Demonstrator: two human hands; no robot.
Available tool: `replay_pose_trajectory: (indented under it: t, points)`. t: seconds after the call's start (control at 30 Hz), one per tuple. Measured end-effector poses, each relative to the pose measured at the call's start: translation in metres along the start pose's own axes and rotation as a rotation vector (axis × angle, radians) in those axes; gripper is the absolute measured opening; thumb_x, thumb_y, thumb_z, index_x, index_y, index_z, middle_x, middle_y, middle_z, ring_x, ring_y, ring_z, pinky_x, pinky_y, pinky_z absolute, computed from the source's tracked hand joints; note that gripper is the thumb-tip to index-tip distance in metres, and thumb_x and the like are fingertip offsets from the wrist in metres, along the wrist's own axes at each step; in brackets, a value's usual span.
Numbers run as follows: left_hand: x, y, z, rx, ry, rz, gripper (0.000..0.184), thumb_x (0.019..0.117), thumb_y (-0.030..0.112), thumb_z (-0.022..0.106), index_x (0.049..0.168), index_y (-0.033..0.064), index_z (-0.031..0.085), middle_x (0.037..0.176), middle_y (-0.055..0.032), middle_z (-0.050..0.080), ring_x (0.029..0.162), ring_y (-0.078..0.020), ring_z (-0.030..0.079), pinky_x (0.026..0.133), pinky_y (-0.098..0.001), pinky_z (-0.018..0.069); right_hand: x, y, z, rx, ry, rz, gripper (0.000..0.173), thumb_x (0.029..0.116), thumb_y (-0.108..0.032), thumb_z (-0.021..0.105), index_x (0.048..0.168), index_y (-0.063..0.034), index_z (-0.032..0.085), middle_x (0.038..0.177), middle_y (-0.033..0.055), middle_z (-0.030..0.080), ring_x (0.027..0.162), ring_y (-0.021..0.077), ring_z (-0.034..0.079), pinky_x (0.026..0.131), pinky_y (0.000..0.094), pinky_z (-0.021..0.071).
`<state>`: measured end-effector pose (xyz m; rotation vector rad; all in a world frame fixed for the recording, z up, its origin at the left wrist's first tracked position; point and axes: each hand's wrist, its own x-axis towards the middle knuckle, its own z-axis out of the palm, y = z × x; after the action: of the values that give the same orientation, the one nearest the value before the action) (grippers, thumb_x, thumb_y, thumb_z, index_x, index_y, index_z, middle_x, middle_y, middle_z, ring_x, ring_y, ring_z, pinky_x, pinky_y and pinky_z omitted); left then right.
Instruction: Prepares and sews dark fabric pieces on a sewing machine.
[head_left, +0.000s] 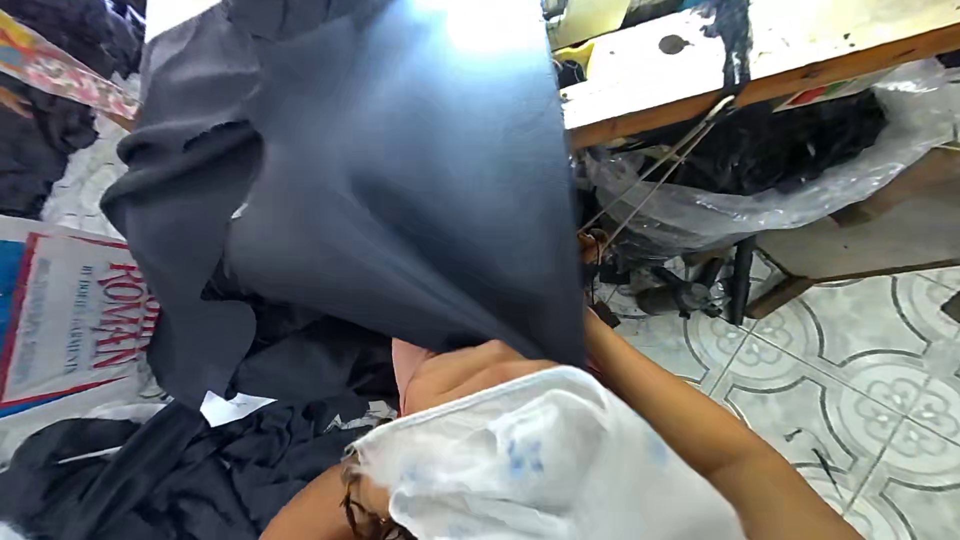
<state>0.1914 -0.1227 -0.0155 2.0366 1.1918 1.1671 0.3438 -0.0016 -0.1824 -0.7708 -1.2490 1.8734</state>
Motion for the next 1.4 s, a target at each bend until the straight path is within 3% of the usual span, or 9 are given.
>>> replay_pose_trajectory:
  t: [0.07,0.2,0.7,0.8,0.97,1.03,1.13,1.27,1.4]
  points:
    - [-0.002,-0.019,0.021,0.142,-0.117,-0.009,0.022,0.0957,0.016,0.068,0.115,0.0055,0.072,0.099,-0.0067,0.072,0.091,-0.0085,0.068,0.083,-0.02,0.0561,-0.021,-0.046,0.024,-0.015,0.094,0.36,0.009,0.0997,0.0,0.057,0.098,-0.0072,0.062,0.07,-0.0051,0.06,0.059,0.0014,0.056,0.06,0.0202,0.0521]
    - [-0.021,-0.076,0.043,0.244,-0.329,-0.157,0.031,0.0985,0.01,0.061,0.127,0.006,0.071,0.101,-0.0095,0.074,0.087,-0.0173,0.072,0.079,-0.0329,0.0605,-0.046,-0.014,0.011,0.299,-0.01,0.224,0.026,0.1046,-0.011,0.034,0.093,-0.0187,0.056,0.06,-0.011,0.06,0.049,-0.0014,0.054,0.051,0.0161,0.05]
    - [-0.02,-0.071,0.044,0.2,-0.42,-0.11,0.03,0.1003,0.014,0.06,0.127,0.0085,0.073,0.088,-0.0106,0.068,0.069,-0.0172,0.064,0.061,-0.0298,0.0537,-0.066,-0.027,0.004,-0.072,0.161,0.028,0.027,0.1077,-0.021,0.041,0.085,-0.0194,0.055,0.058,-0.0164,0.053,0.046,-0.0081,0.046,0.045,0.0108,0.0423]
    - [-0.019,-0.075,0.049,0.035,-0.383,-0.181,0.024,0.101,0.014,0.059,0.117,0.0048,0.075,0.09,-0.0103,0.07,0.076,-0.0155,0.067,0.068,-0.0293,0.0559,-0.066,-0.028,0.005,-0.106,0.17,-0.073,0.006,0.0983,-0.013,0.063,0.094,-0.0117,0.065,0.073,-0.0169,0.065,0.064,-0.0088,0.061,0.062,0.0132,0.0549]
    - [0.022,-0.053,0.006,-0.038,-0.599,-0.28,0.018,0.0922,0.002,0.065,0.107,-0.006,0.071,0.098,-0.0165,0.074,0.095,-0.0225,0.072,0.09,-0.0379,0.056,-0.067,-0.039,0.003,-0.133,0.213,-0.096,0.01,0.0973,-0.011,0.06,0.088,-0.0106,0.064,0.07,-0.0172,0.063,0.063,-0.0098,0.06,0.061,0.0128,0.0536]
    - [0.063,-0.071,-0.012,0.107,-0.574,-0.115,0.02,0.0915,0.014,0.068,0.107,0.0038,0.077,0.097,-0.0087,0.076,0.09,-0.0188,0.073,0.081,-0.0402,0.0598,-0.07,-0.052,0.003,-0.138,0.23,-0.086,0.014,0.0963,-0.014,0.06,0.083,-0.0175,0.061,0.067,-0.0211,0.059,0.061,-0.0116,0.058,0.059,0.0114,0.0517]
    - [0.15,-0.094,-0.053,0.652,-0.285,0.027,0.041,0.1017,0.039,0.059,0.132,0.0123,0.069,0.132,-0.0087,0.068,0.123,-0.0247,0.065,0.101,-0.0481,0.0541,-0.059,-0.054,0.001,-0.07,0.237,-0.088,0.015,0.0957,-0.01,0.06,0.088,-0.0218,0.064,0.069,-0.0211,0.064,0.059,-0.0093,0.06,0.056,0.0127,0.0536]
    - [0.244,-0.122,-0.101,1.025,-0.318,-0.356,0.078,0.0978,0.074,0.037,0.159,0.0248,0.042,0.158,-0.0182,0.044,0.138,-0.0473,0.047,0.105,-0.0723,0.0345,-0.023,-0.053,-0.012,-0.075,0.214,-0.108,0.016,0.0938,-0.006,0.059,0.091,-0.0199,0.067,0.075,-0.017,0.068,0.066,-0.0068,0.064,0.063,0.015,0.0556]
    - [0.291,-0.127,-0.106,1.086,-0.492,-0.609,0.103,0.085,0.086,0.046,0.165,0.026,0.024,0.165,-0.0218,0.03,0.137,-0.05,0.046,0.101,-0.0748,0.0338,0.017,-0.055,-0.022,-0.007,0.177,-0.096,0.015,0.0966,-0.014,0.058,0.085,-0.0224,0.061,0.062,-0.0153,0.06,0.048,-0.0038,0.054,0.046,0.017,0.0506]
